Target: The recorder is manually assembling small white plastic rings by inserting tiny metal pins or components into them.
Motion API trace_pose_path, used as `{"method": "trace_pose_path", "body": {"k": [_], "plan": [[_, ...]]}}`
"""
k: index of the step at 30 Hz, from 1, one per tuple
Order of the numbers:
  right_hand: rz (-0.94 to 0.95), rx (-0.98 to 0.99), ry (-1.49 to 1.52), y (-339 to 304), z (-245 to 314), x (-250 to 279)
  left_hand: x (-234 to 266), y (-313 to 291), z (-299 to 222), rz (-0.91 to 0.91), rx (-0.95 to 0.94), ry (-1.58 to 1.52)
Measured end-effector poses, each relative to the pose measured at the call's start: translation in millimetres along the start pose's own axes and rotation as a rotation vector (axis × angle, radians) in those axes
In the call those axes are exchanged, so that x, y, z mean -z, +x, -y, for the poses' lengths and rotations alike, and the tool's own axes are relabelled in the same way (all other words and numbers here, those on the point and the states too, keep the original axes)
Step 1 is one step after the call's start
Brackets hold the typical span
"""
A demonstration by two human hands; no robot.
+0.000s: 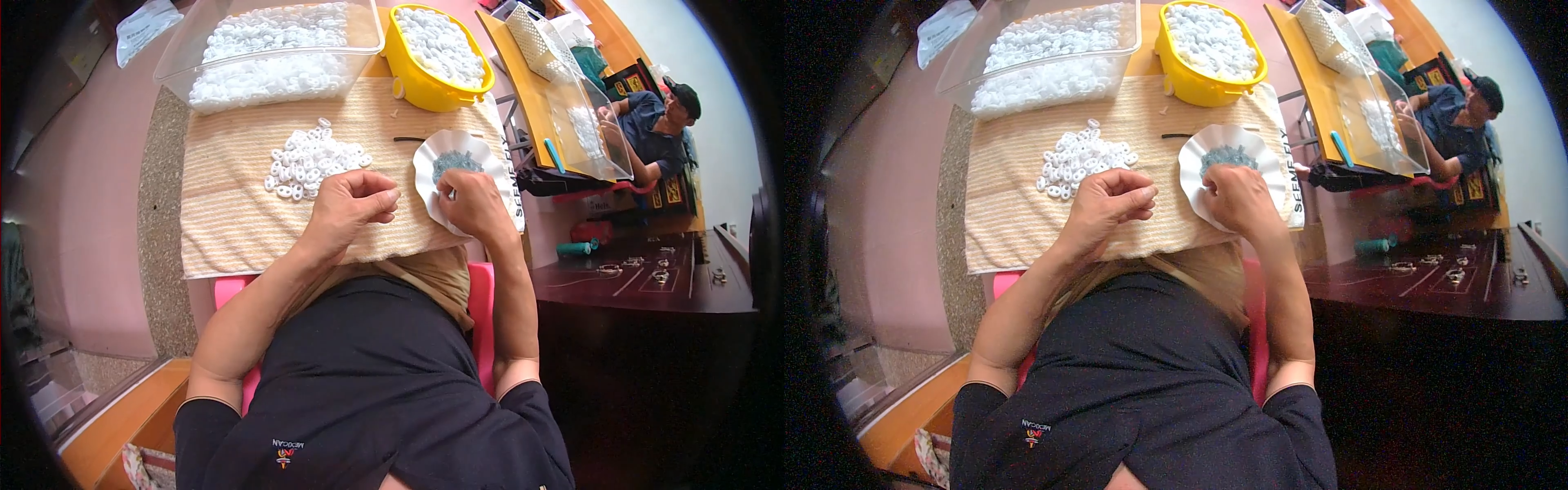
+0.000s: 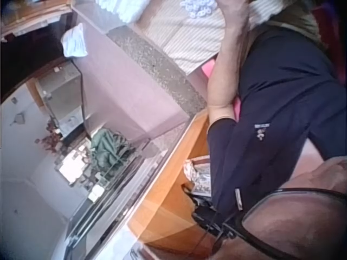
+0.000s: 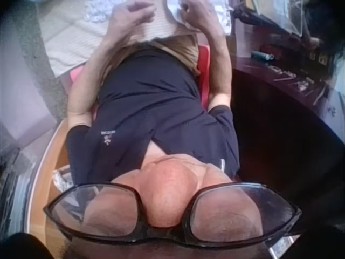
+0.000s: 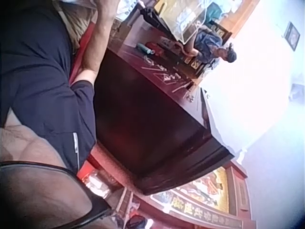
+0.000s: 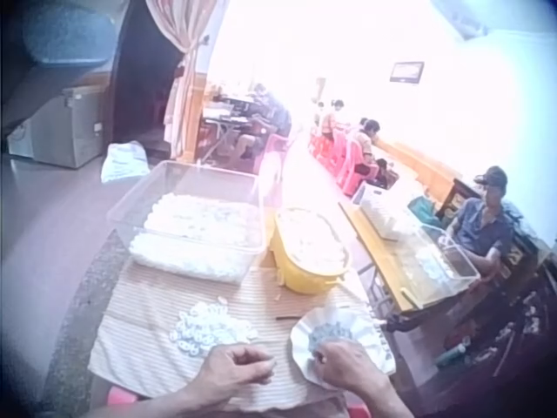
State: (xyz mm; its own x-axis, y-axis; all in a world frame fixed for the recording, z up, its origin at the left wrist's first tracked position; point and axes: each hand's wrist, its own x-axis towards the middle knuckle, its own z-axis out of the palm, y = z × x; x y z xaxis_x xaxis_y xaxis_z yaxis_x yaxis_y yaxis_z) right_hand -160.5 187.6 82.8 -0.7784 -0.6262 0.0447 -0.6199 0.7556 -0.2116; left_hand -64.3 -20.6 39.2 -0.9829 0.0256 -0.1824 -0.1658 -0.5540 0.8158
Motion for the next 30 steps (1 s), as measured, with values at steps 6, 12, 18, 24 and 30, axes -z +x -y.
{"method": "trace_pose_path", "body": {"k": [6, 12, 18, 24, 30], "plan": [[-0.133, 0.029, 0.181, -7, 0, 0, 2, 0, 1, 0.022, 0.007, 0.005], [-0.231, 0.072, 0.376, -12, -1, -1, 0, 0, 3, 0.029, 0.005, -0.008], [-0.367, 0.110, 0.378, -20, 5, -8, 0, 0, 2, 0.024, 0.004, -0.007], [-0.583, 0.195, 0.073, -37, -3, -26, 0, 0, 1, 0.019, 0.014, 0.004], [-0.617, 0.221, -0.041, -33, -9, -28, 2, 1, 8, 0.034, 0.010, 0.003]]}}
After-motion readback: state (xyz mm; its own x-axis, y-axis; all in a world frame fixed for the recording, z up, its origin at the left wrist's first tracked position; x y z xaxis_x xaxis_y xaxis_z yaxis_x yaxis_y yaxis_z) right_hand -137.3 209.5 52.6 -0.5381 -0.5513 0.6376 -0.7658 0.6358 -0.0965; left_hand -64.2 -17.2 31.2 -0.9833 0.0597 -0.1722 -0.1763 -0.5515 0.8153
